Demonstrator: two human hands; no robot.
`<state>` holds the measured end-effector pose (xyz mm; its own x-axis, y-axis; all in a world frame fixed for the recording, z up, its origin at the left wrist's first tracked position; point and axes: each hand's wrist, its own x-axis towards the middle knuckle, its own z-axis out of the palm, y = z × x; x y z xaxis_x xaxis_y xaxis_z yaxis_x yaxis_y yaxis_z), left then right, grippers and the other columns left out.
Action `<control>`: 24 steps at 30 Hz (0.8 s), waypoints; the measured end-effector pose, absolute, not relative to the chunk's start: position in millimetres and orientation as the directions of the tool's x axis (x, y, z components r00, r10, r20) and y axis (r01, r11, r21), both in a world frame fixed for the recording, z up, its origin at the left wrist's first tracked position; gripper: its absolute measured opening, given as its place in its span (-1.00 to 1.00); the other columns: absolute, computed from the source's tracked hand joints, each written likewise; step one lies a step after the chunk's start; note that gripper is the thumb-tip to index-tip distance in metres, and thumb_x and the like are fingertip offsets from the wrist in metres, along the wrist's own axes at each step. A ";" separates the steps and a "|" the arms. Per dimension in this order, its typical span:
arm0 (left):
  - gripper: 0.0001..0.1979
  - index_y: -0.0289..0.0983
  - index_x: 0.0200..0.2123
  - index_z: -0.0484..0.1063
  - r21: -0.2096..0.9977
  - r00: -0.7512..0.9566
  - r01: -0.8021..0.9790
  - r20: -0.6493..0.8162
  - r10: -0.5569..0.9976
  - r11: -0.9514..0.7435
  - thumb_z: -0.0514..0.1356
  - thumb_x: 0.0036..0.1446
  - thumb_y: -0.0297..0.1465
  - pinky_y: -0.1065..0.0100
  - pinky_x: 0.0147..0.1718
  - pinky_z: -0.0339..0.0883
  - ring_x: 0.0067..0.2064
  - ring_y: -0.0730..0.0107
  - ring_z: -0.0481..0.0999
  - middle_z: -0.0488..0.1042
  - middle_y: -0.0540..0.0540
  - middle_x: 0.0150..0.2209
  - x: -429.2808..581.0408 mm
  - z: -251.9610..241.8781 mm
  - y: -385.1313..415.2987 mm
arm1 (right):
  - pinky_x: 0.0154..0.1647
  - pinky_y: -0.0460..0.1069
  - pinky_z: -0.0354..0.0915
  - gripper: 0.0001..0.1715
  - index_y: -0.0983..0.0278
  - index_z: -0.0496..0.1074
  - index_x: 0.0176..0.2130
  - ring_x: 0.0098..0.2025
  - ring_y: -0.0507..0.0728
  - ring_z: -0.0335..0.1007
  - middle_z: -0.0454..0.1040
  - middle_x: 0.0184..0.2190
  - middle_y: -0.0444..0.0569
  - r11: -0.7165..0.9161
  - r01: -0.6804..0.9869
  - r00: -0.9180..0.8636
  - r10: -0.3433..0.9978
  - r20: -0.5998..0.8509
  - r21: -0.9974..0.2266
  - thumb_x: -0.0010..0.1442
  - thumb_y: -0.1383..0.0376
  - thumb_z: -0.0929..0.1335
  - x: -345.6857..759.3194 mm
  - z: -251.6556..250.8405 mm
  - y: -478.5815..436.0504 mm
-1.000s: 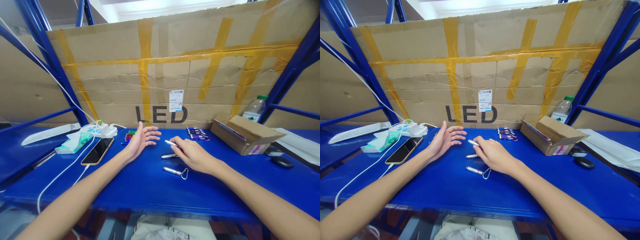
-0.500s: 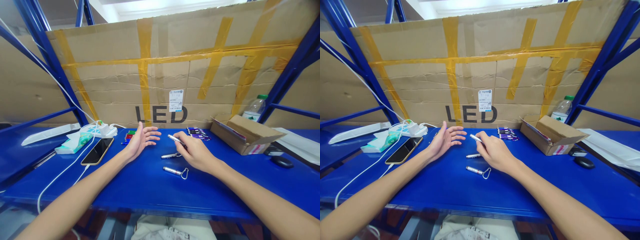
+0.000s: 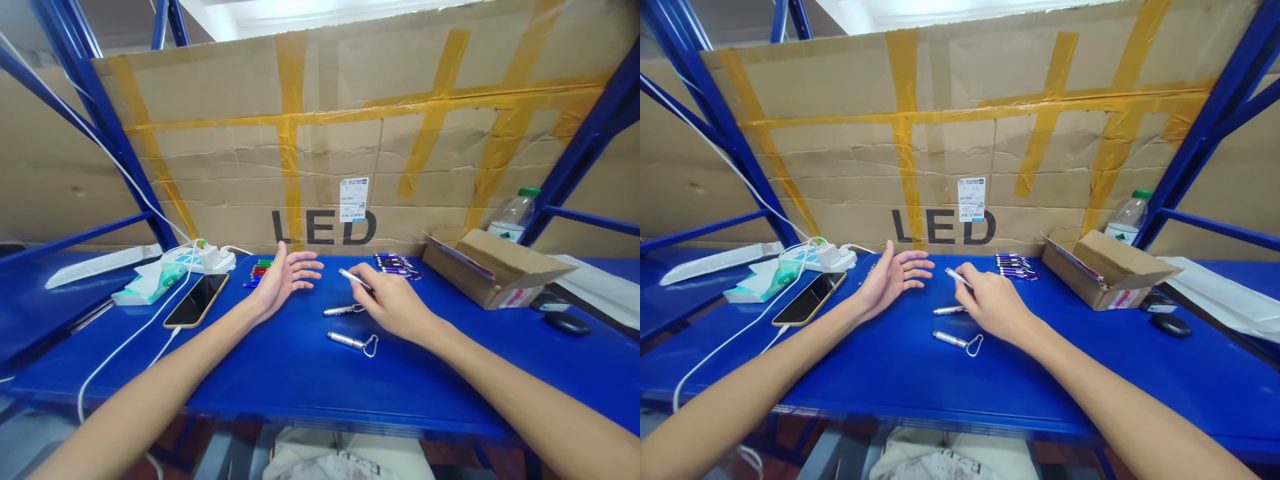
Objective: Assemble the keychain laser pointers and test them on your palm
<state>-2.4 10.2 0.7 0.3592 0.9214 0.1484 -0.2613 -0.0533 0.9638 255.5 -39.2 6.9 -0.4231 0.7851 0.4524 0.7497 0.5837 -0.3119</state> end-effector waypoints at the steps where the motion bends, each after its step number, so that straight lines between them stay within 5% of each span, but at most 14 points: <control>1: -0.22 -0.31 0.09 0.54 0.964 0.359 -0.259 0.148 0.921 -0.054 -0.11 0.44 0.23 0.25 -0.13 0.49 -0.02 0.12 0.62 0.63 -0.34 0.08 -2.3 0.6 10.4 | -0.33 -0.01 0.17 -0.69 0.22 0.43 0.07 -0.39 0.15 0.50 0.62 -0.32 -0.05 0.583 0.743 -0.410 0.785 0.465 -0.329 0.53 0.19 0.19 255.7 6.9 -38.9; 8: -0.21 -0.31 0.10 0.54 0.965 0.354 -0.255 0.152 0.923 -0.061 -0.10 0.43 0.24 0.24 -0.13 0.48 -0.01 0.10 0.62 0.63 -0.35 0.09 -3.0 1.3 9.9 | -0.27 0.00 0.21 -0.71 0.22 0.42 0.02 -0.32 0.17 0.52 0.59 -0.35 -0.06 0.675 0.677 -0.554 0.729 0.401 -0.293 0.53 0.19 0.19 251.4 9.0 -46.4; 18: -0.20 -0.31 0.10 0.54 0.969 0.354 -0.238 0.154 0.922 -0.071 -0.12 0.43 0.24 0.22 -0.12 0.50 -0.01 0.09 0.63 0.63 -0.35 0.09 -1.3 2.2 7.7 | -0.21 0.04 0.27 -0.76 0.18 0.30 0.09 -0.24 0.21 0.54 0.62 -0.18 0.00 0.610 0.722 -0.476 0.780 0.406 -0.326 0.56 0.23 0.15 255.6 6.8 -38.8; 24: -0.21 -0.32 0.11 0.54 0.969 0.341 -0.237 0.150 0.928 -0.070 -0.12 0.44 0.23 0.24 -0.13 0.49 -0.03 0.11 0.63 0.64 -0.35 0.07 -1.7 4.1 7.4 | -0.14 0.09 0.30 -0.79 0.19 0.26 -0.06 -0.18 0.24 0.44 0.52 -0.20 0.05 0.652 0.711 -0.537 0.746 0.395 -0.265 0.57 0.25 0.11 255.1 4.4 -37.6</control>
